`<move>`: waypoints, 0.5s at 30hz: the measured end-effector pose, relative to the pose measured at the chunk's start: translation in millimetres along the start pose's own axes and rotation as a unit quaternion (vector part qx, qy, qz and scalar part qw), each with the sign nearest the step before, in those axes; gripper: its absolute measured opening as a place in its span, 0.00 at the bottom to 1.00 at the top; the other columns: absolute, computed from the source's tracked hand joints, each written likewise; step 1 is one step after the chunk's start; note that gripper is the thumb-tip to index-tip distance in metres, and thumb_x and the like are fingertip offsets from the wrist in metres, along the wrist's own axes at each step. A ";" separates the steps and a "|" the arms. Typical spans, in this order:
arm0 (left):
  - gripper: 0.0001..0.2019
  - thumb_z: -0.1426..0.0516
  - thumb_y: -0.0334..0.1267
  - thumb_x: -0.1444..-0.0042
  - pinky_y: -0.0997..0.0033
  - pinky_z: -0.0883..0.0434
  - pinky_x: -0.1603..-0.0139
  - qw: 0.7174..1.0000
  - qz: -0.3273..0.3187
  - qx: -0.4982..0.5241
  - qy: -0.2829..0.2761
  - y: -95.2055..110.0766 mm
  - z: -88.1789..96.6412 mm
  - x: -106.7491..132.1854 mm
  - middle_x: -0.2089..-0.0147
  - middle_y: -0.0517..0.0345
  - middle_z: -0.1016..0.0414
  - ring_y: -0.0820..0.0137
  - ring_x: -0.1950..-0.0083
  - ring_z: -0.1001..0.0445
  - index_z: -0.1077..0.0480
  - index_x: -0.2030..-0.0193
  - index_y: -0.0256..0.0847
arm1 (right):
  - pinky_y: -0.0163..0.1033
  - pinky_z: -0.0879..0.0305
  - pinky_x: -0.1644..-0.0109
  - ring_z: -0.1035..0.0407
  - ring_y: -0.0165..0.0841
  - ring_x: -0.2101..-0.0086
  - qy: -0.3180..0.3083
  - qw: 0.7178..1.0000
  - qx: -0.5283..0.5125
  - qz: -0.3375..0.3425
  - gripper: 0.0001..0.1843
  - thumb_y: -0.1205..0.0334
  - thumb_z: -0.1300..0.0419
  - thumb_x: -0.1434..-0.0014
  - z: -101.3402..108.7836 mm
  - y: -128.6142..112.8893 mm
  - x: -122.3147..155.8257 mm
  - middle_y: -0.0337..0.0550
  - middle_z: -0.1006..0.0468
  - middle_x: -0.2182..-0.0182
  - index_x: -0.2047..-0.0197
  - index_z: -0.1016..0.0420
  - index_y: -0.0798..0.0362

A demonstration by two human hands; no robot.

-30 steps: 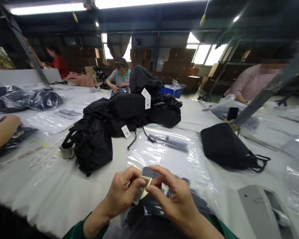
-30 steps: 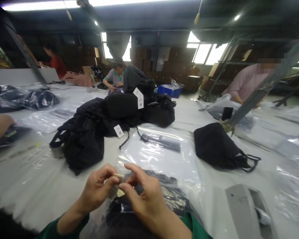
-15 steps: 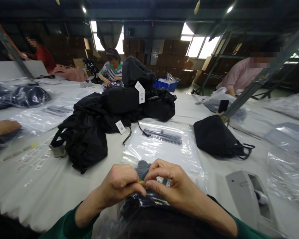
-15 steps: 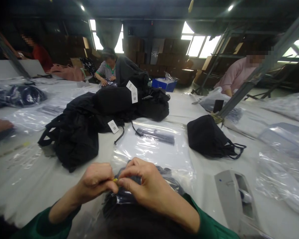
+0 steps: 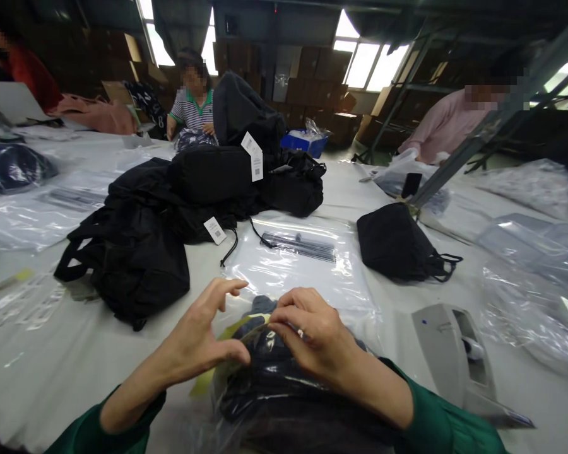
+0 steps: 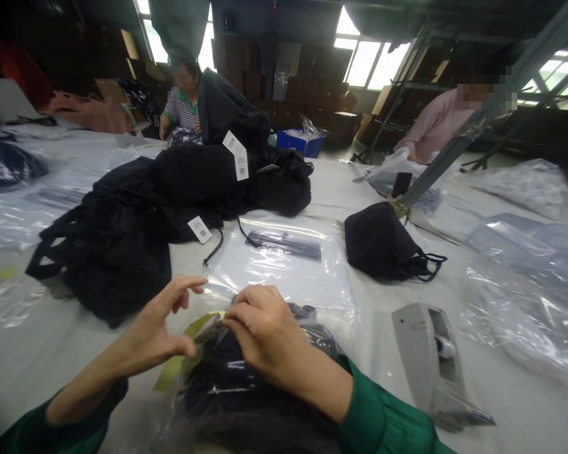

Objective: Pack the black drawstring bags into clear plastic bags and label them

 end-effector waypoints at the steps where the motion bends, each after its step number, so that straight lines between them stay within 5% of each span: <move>1: 0.41 0.29 0.51 0.60 0.67 0.33 0.52 0.999 -0.021 -0.018 -0.028 3.3 -4.6 -2.9 0.47 0.51 0.30 0.62 0.53 0.32 0.36 0.38 0.47 | 0.42 0.33 0.59 0.31 0.36 0.63 -0.009 1.000 -0.010 -0.013 0.05 0.70 0.41 0.38 -2.8 4.5 -0.6 0.45 0.24 0.67 0.64 0.24 0.55; 3: 0.30 0.33 0.47 0.50 0.64 0.35 0.47 0.994 -0.026 -0.031 -0.100 4.1 -18.1 -7.2 0.47 0.51 0.27 0.61 0.50 0.32 0.32 0.41 0.48 | 0.42 0.34 0.60 0.31 0.36 0.63 -0.016 0.999 -0.027 -0.040 0.04 0.70 0.40 0.39 -6.3 13.9 -1.5 0.45 0.24 0.67 0.64 0.24 0.55; 5: 0.11 0.42 0.42 0.40 0.69 0.35 0.55 0.988 0.013 -0.018 -0.152 -2.6 -29.1 -9.7 0.60 0.55 0.24 0.65 0.58 0.30 0.25 0.54 0.42 | 0.41 0.34 0.60 0.30 0.36 0.64 -0.008 0.997 -0.039 -0.070 0.03 0.71 0.39 0.40 -7.4 23.4 -1.9 0.44 0.25 0.68 0.65 0.24 0.55; 7: 0.14 0.47 0.42 0.36 0.73 0.38 0.66 0.981 0.072 0.020 -0.181 -13.6 -36.3 -10.7 0.71 0.59 0.28 0.71 0.67 0.33 0.25 0.67 0.38 | 0.41 0.34 0.61 0.30 0.35 0.66 0.007 0.994 -0.046 -0.097 0.04 0.71 0.39 0.41 -7.8 32.3 -1.8 0.43 0.25 0.69 0.66 0.25 0.54; 11: 0.21 0.45 0.50 0.38 0.77 0.45 0.74 0.961 0.173 0.132 -0.168 -33.1 -40.0 -9.9 0.77 0.63 0.37 0.76 0.74 0.41 0.32 0.75 0.35 | 0.40 0.34 0.63 0.30 0.34 0.68 0.037 0.993 -0.032 -0.109 0.06 0.72 0.40 0.40 -7.8 37.1 -0.5 0.42 0.25 0.71 0.68 0.25 0.54; 15: 0.23 0.42 0.55 0.43 0.78 0.48 0.79 0.909 0.253 0.270 -0.189 -43.6 -51.0 0.0 0.82 0.63 0.36 0.78 0.80 0.42 0.34 0.77 0.36 | 0.46 0.33 0.59 0.30 0.35 0.70 0.064 0.991 0.080 0.086 0.09 0.74 0.45 0.39 3.0 -6.9 3.1 0.46 0.24 0.70 0.62 0.24 0.57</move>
Point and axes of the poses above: each hand's wrist, its own x-axis away from the middle knuckle, its own z-axis out of the back of the hand, y = z × x, the point moved 8 cm from there along -x, towards the middle knuckle
